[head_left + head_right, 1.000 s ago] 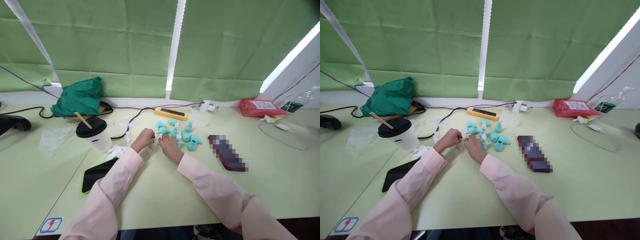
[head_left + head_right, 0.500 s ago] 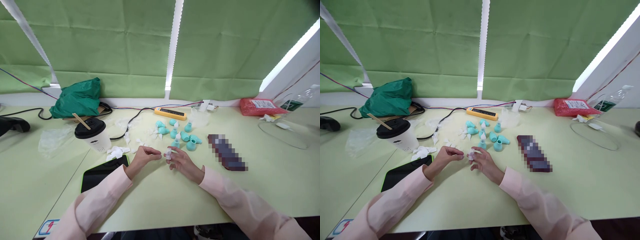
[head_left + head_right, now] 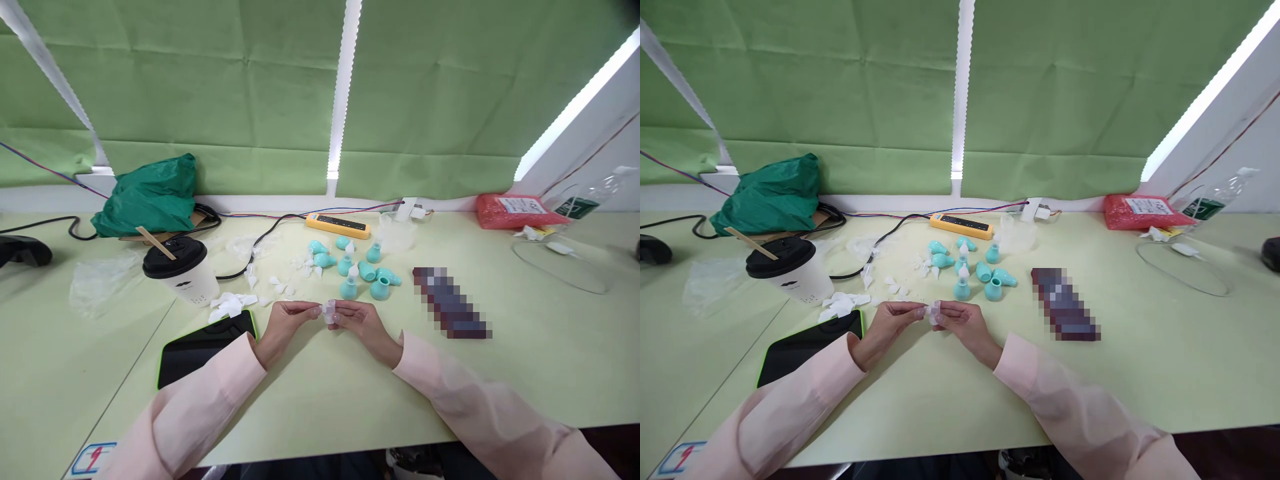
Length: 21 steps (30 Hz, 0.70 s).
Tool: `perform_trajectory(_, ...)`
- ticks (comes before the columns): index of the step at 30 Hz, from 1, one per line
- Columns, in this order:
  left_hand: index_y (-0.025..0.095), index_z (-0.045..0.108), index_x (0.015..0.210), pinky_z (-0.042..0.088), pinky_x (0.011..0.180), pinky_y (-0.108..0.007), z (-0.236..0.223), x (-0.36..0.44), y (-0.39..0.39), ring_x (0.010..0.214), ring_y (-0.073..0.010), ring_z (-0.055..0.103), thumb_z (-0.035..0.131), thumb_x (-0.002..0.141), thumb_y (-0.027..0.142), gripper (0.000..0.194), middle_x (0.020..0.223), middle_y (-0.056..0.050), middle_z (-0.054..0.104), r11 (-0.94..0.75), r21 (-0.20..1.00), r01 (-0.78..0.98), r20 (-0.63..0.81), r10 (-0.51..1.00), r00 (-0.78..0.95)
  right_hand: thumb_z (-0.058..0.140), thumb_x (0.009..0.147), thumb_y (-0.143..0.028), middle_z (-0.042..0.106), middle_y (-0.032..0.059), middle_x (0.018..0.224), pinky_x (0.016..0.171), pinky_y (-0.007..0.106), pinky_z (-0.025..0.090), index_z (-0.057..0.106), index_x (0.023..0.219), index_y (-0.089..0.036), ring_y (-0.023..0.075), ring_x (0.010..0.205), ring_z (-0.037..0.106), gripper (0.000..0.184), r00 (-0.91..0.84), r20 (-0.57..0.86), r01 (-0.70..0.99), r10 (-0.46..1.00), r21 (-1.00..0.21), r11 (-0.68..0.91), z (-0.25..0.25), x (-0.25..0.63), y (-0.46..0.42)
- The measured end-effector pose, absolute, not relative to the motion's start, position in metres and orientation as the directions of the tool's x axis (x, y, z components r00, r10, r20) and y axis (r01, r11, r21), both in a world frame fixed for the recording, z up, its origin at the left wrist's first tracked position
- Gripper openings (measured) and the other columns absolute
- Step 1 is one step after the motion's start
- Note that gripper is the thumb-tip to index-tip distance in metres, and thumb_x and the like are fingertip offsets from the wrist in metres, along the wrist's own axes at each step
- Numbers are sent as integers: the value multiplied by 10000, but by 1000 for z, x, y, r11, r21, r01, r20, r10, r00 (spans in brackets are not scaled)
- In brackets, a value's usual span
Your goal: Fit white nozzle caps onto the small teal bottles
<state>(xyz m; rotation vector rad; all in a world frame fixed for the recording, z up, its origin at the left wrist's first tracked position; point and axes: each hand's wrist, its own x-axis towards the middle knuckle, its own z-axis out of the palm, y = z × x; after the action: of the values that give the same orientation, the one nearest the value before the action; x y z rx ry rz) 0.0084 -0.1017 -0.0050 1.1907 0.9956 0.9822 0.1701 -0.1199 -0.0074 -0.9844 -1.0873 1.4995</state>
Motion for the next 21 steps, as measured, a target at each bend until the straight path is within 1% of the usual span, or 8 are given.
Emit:
perform_trajectory(3, 127, 650, 817, 421, 800, -324, -3, 10, -105, 851, -201, 565, 623, 614, 322, 282, 874, -82, 649, 109, 991, -80, -83, 956, 280, 695, 528, -292, 658, 57, 752, 650, 364, 503, 626, 843, -150, 175, 647, 609, 353, -150, -48, -237, 987, -968, -83, -6, 168, -121)
perform_trajectory(7, 150, 640, 865, 414, 819, -324, -3, 12, -108, 884, -198, 559, 611, 635, 298, 275, 911, -65, 642, 119, 988, -97, -90, 960, 267, 696, 526, -296, 660, 57, 769, 662, 370, 506, 625, 840, -155, 186, 666, 615, 351, -130, -38, -234, 991, -970, -68, -9, 168, -120)
perform_trajectory(11, 169, 638, 872, 406, 823, -310, -9, 16, -112, 904, -188, 546, 606, 641, 266, 253, 937, -56, 631, 55, 996, -75, -39, 979, 201, 691, 546, -279, 661, 55, 763, 676, 373, 506, 612, 839, -147, 181, 642, 621, 330, -103, -49, -253, 993, -965, -74, -11, 168, -119)
perform_trajectory(13, 178, 633, 891, 408, 807, -298, -12, 18, -114, 929, -188, 523, 593, 654, 262, 254, 957, -59, 613, -21, 999, -28, 26, 984, 176, 685, 561, -272, 662, 52, 750, 689, 380, 501, 602, 839, -146, 182, 635, 623, 317, -100, -55, -270, 993, -960, -80, -11, 168, -120)
perform_trajectory(16, 201, 606, 950, 415, 758, -270, -13, 19, -116, 950, -187, 488, 569, 676, 259, 282, 992, -56, 557, -146, 988, 52, 133, 969, 206, 667, 592, -270, 663, 42, 718, 699, 390, 493, 584, 867, -153, 181, 621, 624, 310, -110, -47, -292, 993, -953, -78, -13, 169, -120)
perform_trajectory(18, 210, 586, 984, 419, 711, -251, -13, 19, -116, 912, -176, 489, 551, 690, 250, 299, 978, -51, 524, -183, 980, 83, 158, 957, 243, 656, 609, -266, 661, 41, 713, 699, 389, 490, 578, 881, -153, 179, 617, 622, 304, -113, -34, -298, 993, -952, -66, -15, 170, -119)
perform_trajectory(21, 213, 568, 1014, 416, 645, -229, -10, 19, -116, 853, -156, 483, 507, 721, 238, 300, 935, -47, 495, -192, 977, 93, 157, 944, 291, 652, 618, -255, 656, 45, 731, 702, 382, 482, 577, 869, -148, 172, 616, 617, 283, -128, -27, -303, 991, -951, -65, -17, 172, -118)
